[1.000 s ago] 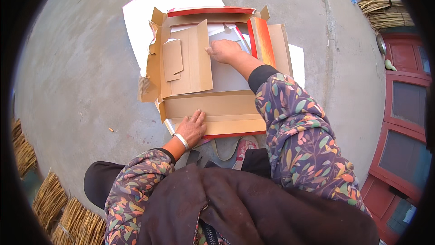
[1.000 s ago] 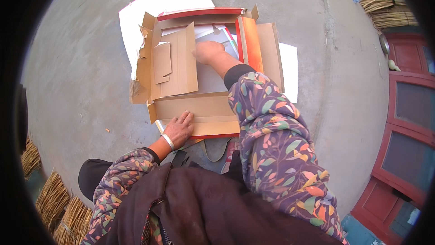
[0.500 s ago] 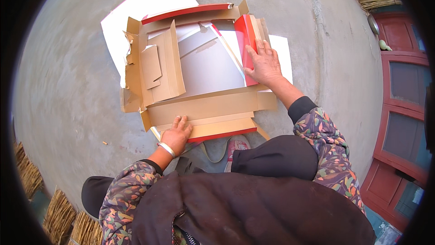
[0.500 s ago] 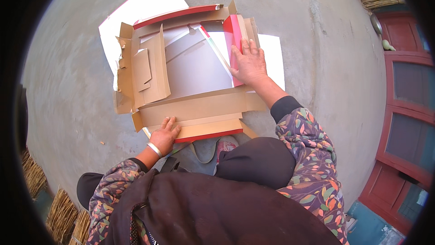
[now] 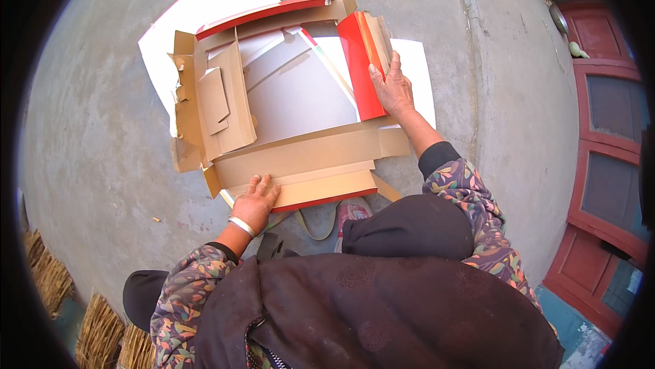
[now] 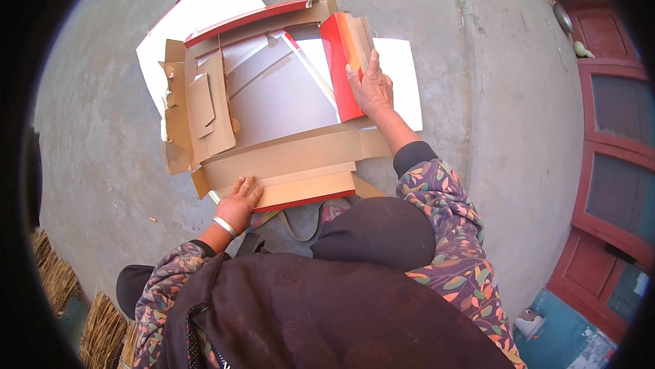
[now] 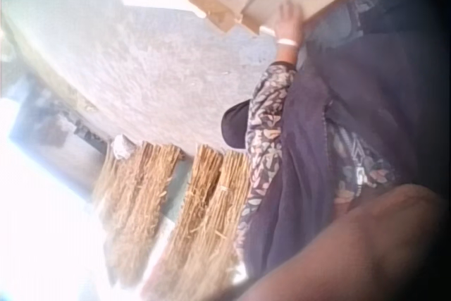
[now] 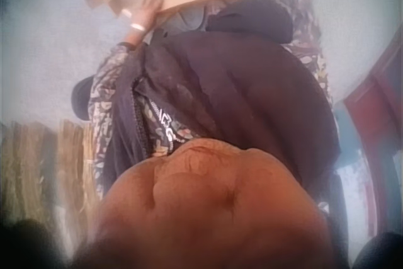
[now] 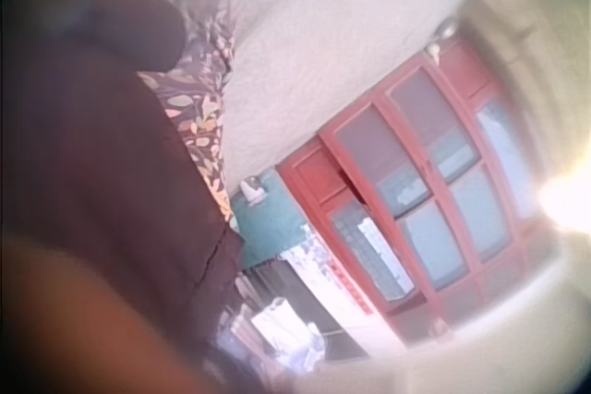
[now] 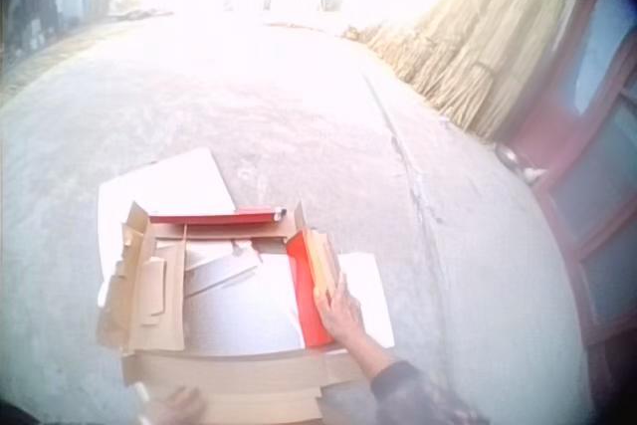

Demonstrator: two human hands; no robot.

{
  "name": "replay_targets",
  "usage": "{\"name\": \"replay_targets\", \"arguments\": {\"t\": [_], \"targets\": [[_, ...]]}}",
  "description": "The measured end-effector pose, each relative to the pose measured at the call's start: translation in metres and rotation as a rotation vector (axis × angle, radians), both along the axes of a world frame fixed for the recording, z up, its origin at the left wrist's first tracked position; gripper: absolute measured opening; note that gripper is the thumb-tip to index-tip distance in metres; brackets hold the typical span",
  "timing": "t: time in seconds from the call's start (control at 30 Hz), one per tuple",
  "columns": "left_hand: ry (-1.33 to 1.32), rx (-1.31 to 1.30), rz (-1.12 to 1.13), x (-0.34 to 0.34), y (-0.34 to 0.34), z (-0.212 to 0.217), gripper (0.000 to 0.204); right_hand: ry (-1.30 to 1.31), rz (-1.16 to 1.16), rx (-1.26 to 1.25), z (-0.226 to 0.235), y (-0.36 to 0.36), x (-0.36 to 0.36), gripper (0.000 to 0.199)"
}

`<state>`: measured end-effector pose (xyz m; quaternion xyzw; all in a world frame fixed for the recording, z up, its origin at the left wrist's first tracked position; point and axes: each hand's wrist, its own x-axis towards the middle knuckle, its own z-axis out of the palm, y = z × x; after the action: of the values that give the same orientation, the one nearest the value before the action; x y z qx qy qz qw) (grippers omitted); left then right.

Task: The person assembles a red cardboard box by folding and tucking its flaps into place. They then insert a white paper sheet and attach a beige ribbon handle to the finished box.

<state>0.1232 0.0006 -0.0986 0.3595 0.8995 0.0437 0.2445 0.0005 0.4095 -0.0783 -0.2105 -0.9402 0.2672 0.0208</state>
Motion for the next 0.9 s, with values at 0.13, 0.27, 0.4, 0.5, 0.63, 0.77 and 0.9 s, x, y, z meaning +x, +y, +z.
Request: {"name": "replay_targets", "arguments": {"t": [0.13,0.27,0.4,0.5,0.63,0.77,0.9], "targets": [[-0.009,0.0,0.009,-0.004,0.002,0.002,0.051,-0.221,0.057,0.032,0.034,-0.012,-0.005,0.06],[-0.033,0.014,0.039,-0.006,0.004,0.003,0.051,-0.25,0.211,0.169,0.061,-0.043,-0.001,0.054],[-0.056,0.008,0.053,-0.007,0.007,0.006,0.053,-0.117,0.357,0.345,0.065,-0.077,0.01,0.052],[-0.085,0.0,0.044,-0.013,0.011,0.013,0.053,-0.039,0.486,0.523,0.051,-0.091,0.018,0.051],[-0.204,-0.001,0.043,-0.028,0.019,0.027,0.055,0.158,0.595,0.358,0.023,-0.096,0.023,0.054],[-0.217,0.33,0.207,-0.038,0.026,0.033,0.072,-0.094,0.723,0.056,-0.008,-0.104,0.023,0.073],[0.075,0.609,0.405,-0.041,0.027,0.029,0.069,0.214,0.722,0.116,-0.027,-0.111,0.031,0.076]]}}
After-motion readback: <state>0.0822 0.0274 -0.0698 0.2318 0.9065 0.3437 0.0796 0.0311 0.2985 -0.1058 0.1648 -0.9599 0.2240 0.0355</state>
